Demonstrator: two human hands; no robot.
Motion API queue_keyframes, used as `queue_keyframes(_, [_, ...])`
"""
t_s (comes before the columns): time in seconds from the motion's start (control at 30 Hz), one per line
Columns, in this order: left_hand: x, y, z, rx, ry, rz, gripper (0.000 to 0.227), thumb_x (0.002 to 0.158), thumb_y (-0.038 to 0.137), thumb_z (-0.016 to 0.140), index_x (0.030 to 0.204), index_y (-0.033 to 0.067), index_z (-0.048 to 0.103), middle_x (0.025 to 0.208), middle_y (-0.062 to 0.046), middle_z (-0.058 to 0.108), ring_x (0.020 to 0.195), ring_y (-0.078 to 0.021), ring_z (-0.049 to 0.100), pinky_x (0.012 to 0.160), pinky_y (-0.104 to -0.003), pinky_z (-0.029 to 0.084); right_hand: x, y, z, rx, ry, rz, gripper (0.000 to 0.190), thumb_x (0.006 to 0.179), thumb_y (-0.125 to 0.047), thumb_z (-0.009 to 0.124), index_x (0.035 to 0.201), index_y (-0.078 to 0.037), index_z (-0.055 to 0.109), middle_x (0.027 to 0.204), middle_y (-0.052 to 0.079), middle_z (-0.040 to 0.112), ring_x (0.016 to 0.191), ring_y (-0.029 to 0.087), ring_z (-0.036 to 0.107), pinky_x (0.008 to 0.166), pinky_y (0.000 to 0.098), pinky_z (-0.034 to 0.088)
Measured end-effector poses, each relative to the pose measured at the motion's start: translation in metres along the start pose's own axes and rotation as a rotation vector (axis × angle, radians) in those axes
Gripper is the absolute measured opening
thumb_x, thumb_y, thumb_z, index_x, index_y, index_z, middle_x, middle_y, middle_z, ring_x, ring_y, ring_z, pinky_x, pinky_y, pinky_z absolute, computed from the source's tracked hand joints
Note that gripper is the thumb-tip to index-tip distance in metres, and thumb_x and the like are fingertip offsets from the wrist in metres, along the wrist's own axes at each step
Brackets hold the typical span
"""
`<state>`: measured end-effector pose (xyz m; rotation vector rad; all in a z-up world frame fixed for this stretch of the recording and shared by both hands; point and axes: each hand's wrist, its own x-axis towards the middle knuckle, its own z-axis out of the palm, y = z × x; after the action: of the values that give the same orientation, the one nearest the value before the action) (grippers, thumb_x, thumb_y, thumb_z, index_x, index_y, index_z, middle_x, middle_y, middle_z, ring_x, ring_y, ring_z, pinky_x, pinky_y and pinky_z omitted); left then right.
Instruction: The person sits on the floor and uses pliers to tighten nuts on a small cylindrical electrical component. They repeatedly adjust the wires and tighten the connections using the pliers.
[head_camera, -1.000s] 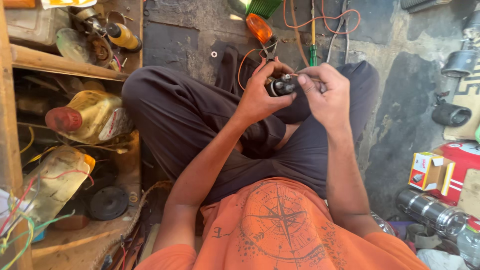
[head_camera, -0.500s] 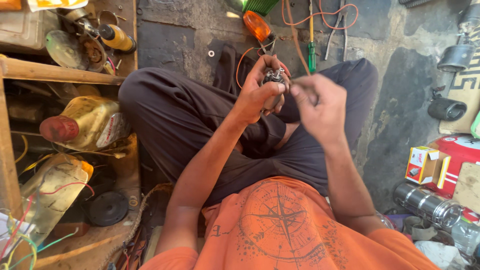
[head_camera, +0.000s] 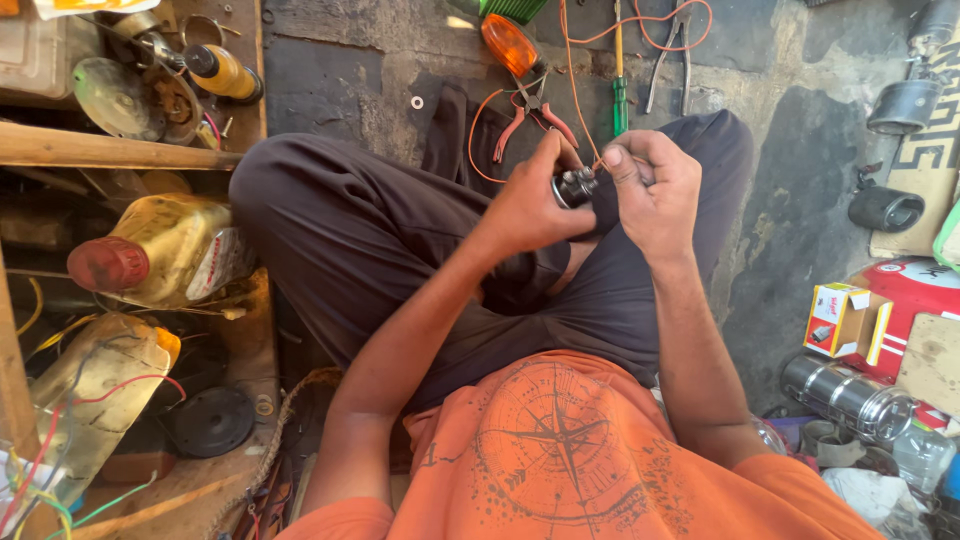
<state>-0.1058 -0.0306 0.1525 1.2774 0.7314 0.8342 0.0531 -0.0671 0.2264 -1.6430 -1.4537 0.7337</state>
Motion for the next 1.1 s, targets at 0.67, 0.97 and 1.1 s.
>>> queue_keyframes(0.67, [0.002,-0.020,0.028,0.844,0.260,0.158,0.061,0.071,0.015,0.086,0.117,0.0064,0.047,0.100,-0.015,0.062,0.080,-0.0359,0.068,0.065,-0.045,0.055,-0.028,0.021,0.002,-0.431,-0.123,-0.183,0.014,0.103,-0.011,0.073,0.099,0.002,0.075,0.085,0.011,0.068,0.079,0.004,0.058,0.068,0.0336,0.048])
queue_keyframes(0.97, [0.003,-0.036,0.039,0.566,0.237,0.128,0.048,0.074,0.013,0.081,0.106,0.0082,0.045,0.094,-0.012,0.065,0.083,-0.0381,0.069,0.068,-0.048,0.053,-0.013,0.043,-0.013,-0.068,-0.080,0.229,0.017,0.103,-0.014,0.071,0.102,0.002,0.076,0.083,0.008,0.072,0.074,0.007,0.062,0.067,0.0273,0.050])
queue_keyframes(1.1, [0.010,-0.040,0.033,0.661,0.253,0.169,0.049,0.073,0.014,0.080,0.107,0.0074,0.045,0.095,-0.015,0.064,0.080,-0.0397,0.068,0.065,-0.049,0.053,-0.021,0.027,-0.004,-0.345,-0.107,-0.141,0.013,0.101,-0.010,0.072,0.099,0.003,0.074,0.081,0.013,0.068,0.074,0.019,0.064,0.068,0.0321,0.051])
